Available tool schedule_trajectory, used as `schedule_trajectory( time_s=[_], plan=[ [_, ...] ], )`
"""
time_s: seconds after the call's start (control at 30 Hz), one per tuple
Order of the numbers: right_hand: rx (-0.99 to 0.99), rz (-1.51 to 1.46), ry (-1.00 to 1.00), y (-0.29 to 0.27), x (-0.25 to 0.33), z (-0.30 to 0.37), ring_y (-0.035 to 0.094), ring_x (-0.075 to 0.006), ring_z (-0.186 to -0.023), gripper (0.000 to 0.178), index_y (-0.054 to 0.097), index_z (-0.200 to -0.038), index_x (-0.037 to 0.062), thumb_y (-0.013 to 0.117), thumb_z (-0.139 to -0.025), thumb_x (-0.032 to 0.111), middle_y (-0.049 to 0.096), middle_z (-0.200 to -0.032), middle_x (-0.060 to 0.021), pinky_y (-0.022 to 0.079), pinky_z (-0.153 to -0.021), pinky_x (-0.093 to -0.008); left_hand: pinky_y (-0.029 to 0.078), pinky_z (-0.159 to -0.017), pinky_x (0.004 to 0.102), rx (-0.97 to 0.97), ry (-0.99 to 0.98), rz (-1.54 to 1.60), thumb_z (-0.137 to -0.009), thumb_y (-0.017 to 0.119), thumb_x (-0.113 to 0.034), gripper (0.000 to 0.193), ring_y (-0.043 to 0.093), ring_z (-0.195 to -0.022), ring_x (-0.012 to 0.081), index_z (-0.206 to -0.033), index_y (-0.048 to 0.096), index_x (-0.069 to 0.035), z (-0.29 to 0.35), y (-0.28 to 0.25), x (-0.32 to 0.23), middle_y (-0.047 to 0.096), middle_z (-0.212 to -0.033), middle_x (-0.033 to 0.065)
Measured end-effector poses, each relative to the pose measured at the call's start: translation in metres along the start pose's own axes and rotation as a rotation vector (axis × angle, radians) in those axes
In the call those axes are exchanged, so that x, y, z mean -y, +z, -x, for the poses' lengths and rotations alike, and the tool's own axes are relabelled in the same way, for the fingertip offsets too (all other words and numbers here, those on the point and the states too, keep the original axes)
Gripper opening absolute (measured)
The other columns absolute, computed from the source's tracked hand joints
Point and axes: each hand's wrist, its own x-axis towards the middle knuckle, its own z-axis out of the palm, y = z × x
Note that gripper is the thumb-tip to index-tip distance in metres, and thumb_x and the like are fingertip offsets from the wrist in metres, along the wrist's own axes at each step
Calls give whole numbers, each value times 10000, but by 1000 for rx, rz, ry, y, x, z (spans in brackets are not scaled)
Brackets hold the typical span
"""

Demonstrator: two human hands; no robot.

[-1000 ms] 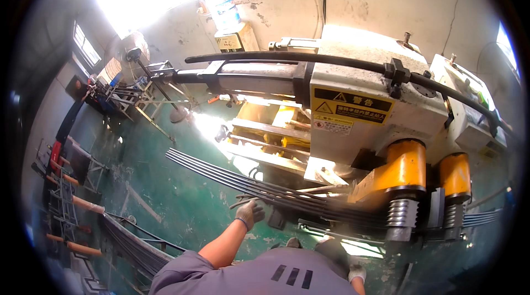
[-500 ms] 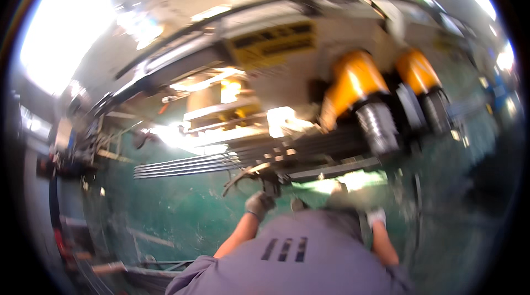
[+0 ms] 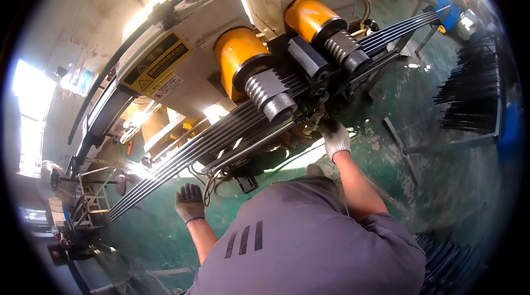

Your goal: The person repeatedly picks up bundles of long metal rods from a rack and feeds them into a yellow bending machine. After the machine bends the rods, the person removes the finished pieces and places them onto a nearby metal rack.

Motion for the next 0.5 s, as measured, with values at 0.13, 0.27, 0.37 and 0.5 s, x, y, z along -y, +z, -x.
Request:
schedule_trajectory(
  time_s=[0.13, 0.27, 0.37, 0.5],
  plan=[
    [-221, -504, -37, -32, 52, -6, 636, -316, -1048, 377, 628, -1157, 4, 593, -943, 312, 678, -1120, -184, 468, -920, -372, 502, -953, 461, 365, 134, 69, -1006, 468, -305, 350, 603, -1066, 314, -1165, 592, -19, 48, 78, -8, 632, -1156, 170],
    [-345, -608, -125, -39, 70, -24, 592, -277, -1125, 508, 561, -1282, -55, 591, -954, 333, 640, -1227, -191, 422, -999, -358, 451, -1040, 446, 541, 271, -31, -982, 418, -206, 407, 582, -1171, 315, -1269, 576, 36, 25, 66, -19, 616, -1272, 187],
    [-358, -710, -104, -27, 53, -46, 576, -299, -1143, 598, 535, -1318, -69, 608, -952, 397, 617, -1279, -195, 411, -1018, -367, 428, -1060, 458, 533, 199, 183, -962, 404, -171, 409, 572, -1185, 332, -1262, 584, 42, 53, 96, -19, 618, -1267, 194],
    [-188, -1028, 76, -14, 24, -66, 588, -255, -1111, 570, 548, -1315, -31, 605, -962, 414, 594, -1291, -129, 435, -998, -354, 426, -1074, 491, 534, 229, 212, -999, 393, -217, 413, 552, -1213, 353, -1283, 551, 39, 57, 104, -22, 597, -1286, 197]
  ],
)
